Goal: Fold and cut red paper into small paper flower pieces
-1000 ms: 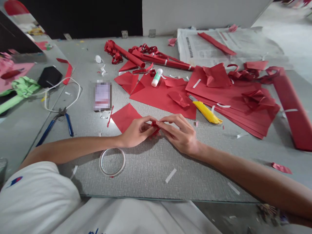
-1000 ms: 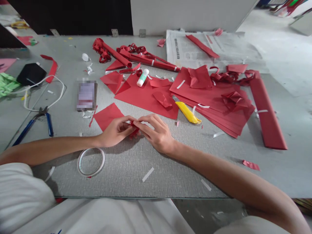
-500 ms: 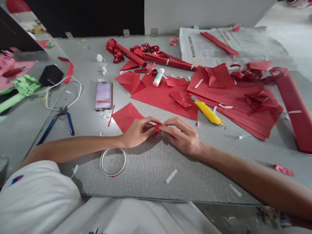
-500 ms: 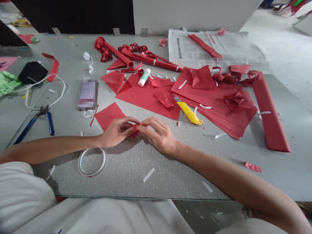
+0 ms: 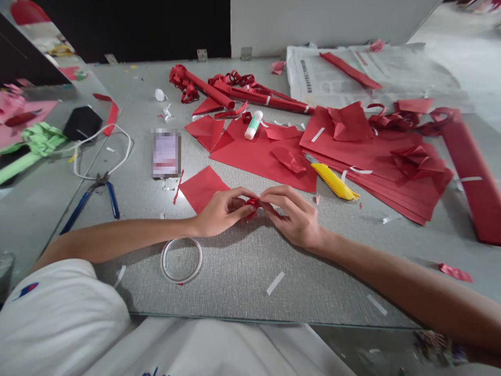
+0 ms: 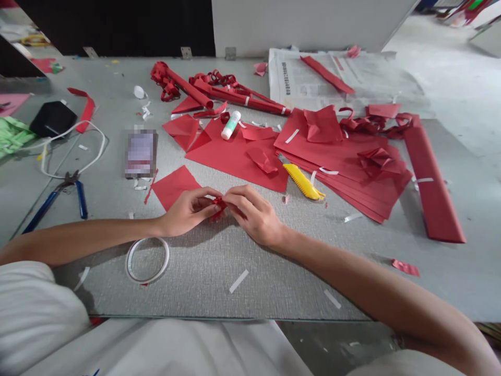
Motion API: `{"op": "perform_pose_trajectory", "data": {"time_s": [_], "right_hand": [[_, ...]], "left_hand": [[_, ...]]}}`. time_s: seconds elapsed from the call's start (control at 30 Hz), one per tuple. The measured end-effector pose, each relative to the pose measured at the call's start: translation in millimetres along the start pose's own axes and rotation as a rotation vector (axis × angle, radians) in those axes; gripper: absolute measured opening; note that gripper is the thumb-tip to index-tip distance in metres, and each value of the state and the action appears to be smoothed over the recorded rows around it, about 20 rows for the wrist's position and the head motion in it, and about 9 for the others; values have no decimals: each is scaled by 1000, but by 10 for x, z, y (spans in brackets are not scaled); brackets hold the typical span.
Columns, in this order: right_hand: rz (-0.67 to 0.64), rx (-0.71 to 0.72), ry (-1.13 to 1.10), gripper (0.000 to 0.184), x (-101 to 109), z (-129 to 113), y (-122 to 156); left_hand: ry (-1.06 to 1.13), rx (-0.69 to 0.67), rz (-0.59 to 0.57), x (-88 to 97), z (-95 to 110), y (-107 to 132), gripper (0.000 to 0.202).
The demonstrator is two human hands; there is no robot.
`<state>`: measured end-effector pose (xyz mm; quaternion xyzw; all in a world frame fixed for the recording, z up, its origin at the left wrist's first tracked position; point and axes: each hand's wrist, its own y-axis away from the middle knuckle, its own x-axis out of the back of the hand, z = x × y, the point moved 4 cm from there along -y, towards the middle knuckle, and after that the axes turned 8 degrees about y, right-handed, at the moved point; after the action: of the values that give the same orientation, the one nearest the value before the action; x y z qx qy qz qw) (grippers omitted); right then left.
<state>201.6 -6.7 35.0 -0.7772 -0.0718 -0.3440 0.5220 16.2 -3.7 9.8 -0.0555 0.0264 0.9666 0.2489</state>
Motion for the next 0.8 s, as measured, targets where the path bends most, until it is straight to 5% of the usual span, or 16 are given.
{"op": "perform_pose_trajectory", "data": {"time_s": [0.8], "right_hand": [[-178,193,-51,31,5,23,-5]], "left_hand": [[233,33,-47,87,-58,-92,29]]}}
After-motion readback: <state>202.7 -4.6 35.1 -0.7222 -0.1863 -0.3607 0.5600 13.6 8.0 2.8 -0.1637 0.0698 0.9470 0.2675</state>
